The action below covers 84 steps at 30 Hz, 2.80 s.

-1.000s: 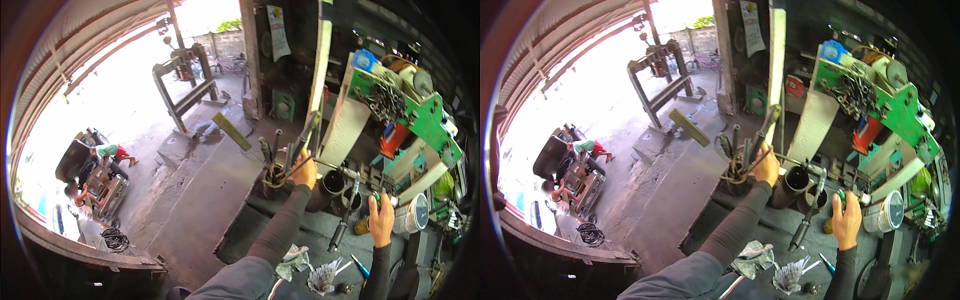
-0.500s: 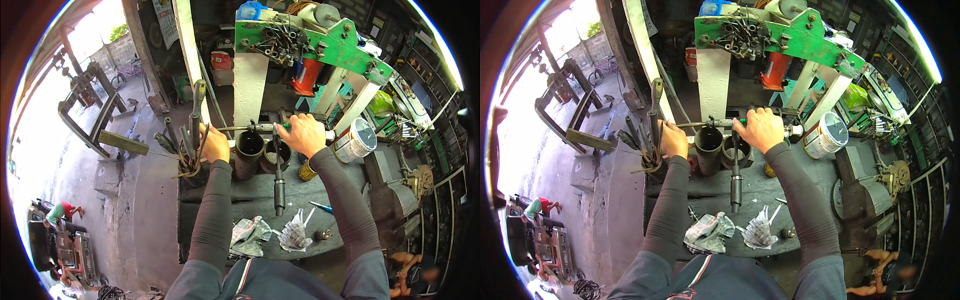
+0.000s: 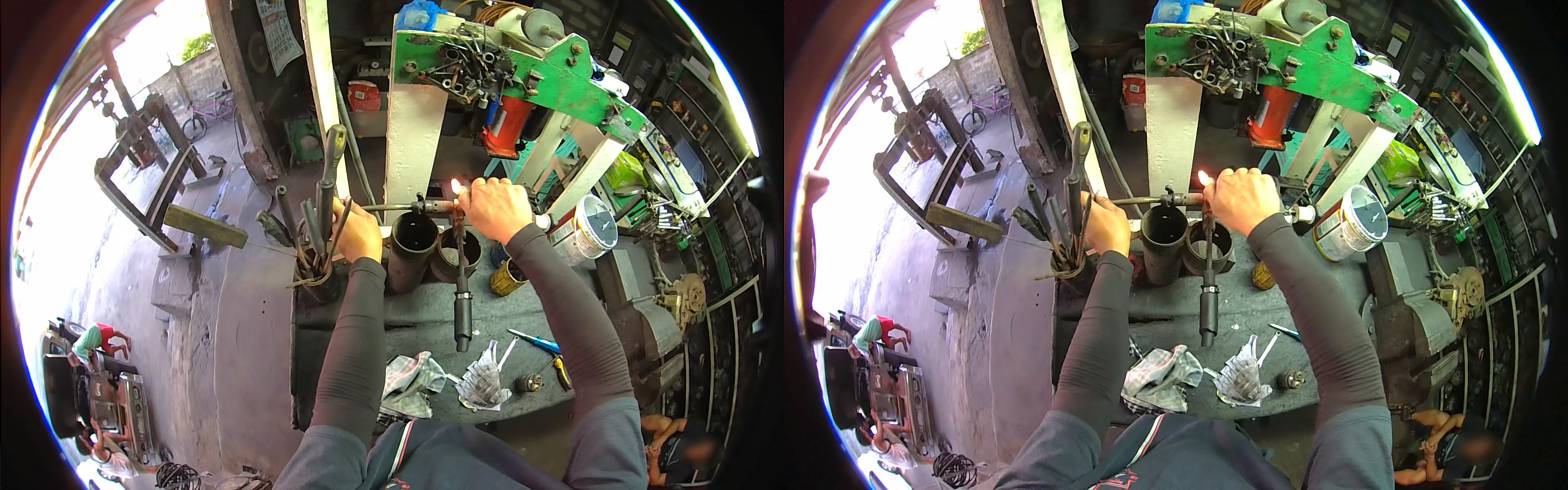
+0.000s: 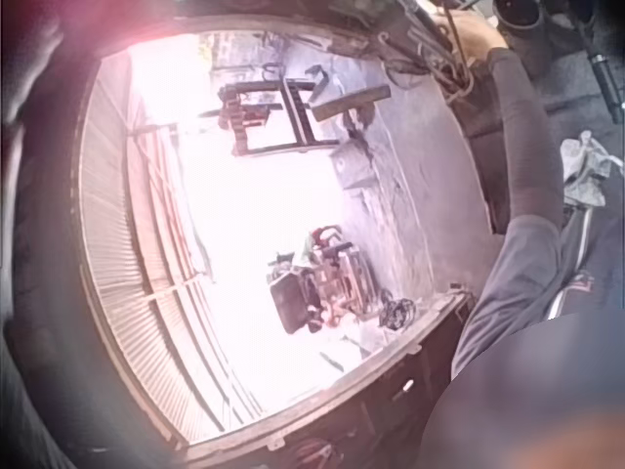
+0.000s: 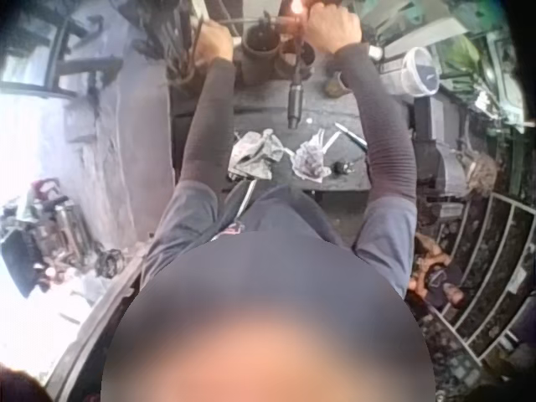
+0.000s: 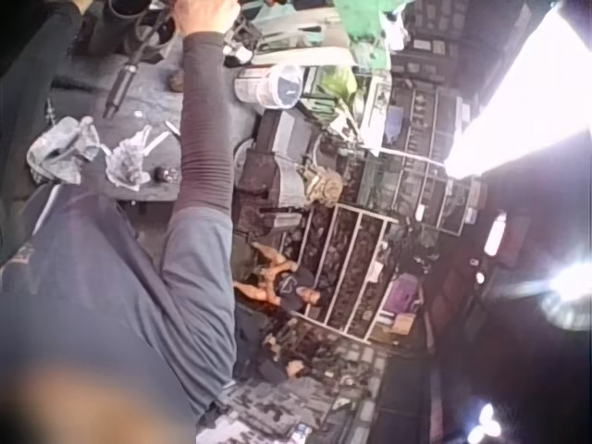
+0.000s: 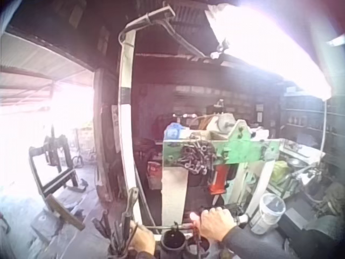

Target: The person cleans a small mechanical part with a cloth, then uses a screwdriver to adjust internal components on a workbench. The person continues to manipulate the part and tools while two other people sit nearby.

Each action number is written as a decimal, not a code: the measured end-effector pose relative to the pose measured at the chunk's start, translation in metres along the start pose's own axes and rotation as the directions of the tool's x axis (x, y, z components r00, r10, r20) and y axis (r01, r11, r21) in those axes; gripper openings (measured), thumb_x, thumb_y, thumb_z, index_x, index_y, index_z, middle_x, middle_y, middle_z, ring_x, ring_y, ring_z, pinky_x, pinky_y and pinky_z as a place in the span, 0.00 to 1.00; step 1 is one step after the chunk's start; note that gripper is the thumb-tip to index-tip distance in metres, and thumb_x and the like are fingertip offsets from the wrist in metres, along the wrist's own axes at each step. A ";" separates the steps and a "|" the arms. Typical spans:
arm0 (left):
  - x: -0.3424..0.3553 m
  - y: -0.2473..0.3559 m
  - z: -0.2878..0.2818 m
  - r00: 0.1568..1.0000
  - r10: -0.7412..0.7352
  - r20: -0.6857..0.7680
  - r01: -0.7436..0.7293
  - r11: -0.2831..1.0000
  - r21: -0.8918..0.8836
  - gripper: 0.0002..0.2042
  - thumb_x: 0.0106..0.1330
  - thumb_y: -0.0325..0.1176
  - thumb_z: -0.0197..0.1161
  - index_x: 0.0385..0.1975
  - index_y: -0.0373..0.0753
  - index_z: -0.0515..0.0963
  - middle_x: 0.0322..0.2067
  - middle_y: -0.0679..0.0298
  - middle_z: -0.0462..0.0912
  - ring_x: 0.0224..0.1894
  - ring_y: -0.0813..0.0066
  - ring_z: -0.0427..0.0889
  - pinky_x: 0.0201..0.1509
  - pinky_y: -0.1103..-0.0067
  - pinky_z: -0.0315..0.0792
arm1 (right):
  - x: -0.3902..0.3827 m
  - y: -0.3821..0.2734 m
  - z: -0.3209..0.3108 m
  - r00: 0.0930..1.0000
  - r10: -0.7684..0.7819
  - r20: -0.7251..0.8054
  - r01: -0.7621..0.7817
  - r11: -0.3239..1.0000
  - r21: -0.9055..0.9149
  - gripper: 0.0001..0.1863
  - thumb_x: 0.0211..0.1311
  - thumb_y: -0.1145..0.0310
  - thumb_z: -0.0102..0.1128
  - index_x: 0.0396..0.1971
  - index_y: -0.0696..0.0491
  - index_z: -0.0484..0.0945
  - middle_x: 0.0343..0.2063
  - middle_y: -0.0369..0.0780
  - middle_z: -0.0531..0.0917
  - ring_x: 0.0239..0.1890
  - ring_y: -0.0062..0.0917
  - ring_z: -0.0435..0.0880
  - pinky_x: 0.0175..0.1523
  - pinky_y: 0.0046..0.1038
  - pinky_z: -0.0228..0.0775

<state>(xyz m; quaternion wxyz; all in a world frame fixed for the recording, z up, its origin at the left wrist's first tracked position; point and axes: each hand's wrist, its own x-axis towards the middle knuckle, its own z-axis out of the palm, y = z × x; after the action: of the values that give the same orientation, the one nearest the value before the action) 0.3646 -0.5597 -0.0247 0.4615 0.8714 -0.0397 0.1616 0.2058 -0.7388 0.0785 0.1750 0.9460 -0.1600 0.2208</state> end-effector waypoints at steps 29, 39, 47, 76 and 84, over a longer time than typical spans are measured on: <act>-0.005 -0.003 -0.009 0.994 0.069 -0.089 -0.084 0.980 -0.179 0.08 0.77 0.30 0.59 0.50 0.36 0.73 0.43 0.45 0.87 0.46 0.42 0.88 0.49 0.56 0.78 | -0.278 -0.063 0.082 0.640 0.592 0.489 -0.768 0.498 0.402 0.24 0.73 0.56 0.61 0.54 0.63 0.81 0.44 0.58 0.88 0.50 0.56 0.87 0.55 0.51 0.77; 0.000 -0.015 -0.005 0.996 0.055 -0.075 -0.066 0.985 -0.160 0.08 0.77 0.28 0.59 0.50 0.35 0.74 0.45 0.47 0.86 0.48 0.44 0.87 0.51 0.59 0.78 | -0.246 -0.077 0.000 0.610 0.133 0.781 -0.606 -0.557 0.568 0.27 0.83 0.52 0.55 0.64 0.61 0.76 0.42 0.43 0.88 0.39 0.25 0.88 0.42 0.28 0.83; -0.003 -0.008 -0.009 0.997 0.063 -0.039 -0.068 0.988 -0.142 0.09 0.77 0.27 0.58 0.52 0.34 0.73 0.47 0.48 0.84 0.49 0.47 0.85 0.54 0.61 0.77 | -0.209 -0.100 -0.035 0.649 0.146 0.747 -0.577 -0.546 0.608 0.20 0.81 0.58 0.58 0.56 0.62 0.79 0.38 0.43 0.89 0.30 0.21 0.87 0.32 0.23 0.80; -0.207 -0.115 -0.159 0.695 0.392 0.602 -0.426 0.900 -0.095 0.20 0.65 0.32 0.74 0.56 0.38 0.81 0.42 0.59 0.81 0.42 0.64 0.79 0.49 0.67 0.75 | -0.456 -0.109 -0.098 0.232 0.432 0.871 -0.669 -0.580 0.465 0.12 0.80 0.67 0.59 0.49 0.59 0.86 0.34 0.38 0.88 0.32 0.19 0.85 0.35 0.22 0.79; -0.286 -0.140 -0.176 0.600 0.174 0.781 -0.145 0.984 -0.107 0.14 0.75 0.37 0.65 0.50 0.32 0.82 0.41 0.49 0.86 0.43 0.53 0.85 0.51 0.61 0.77 | -0.440 -0.105 -0.092 0.415 0.440 0.796 -0.625 -0.498 0.601 0.08 0.74 0.73 0.65 0.46 0.61 0.88 0.32 0.36 0.88 0.32 0.16 0.83 0.38 0.21 0.74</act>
<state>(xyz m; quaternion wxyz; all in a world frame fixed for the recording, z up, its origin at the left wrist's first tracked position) 0.0821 -0.3589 -0.1351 0.3949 0.8390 -0.3182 -0.1970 -0.1618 -0.5095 -0.0797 -0.6850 0.5175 -0.4489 0.2480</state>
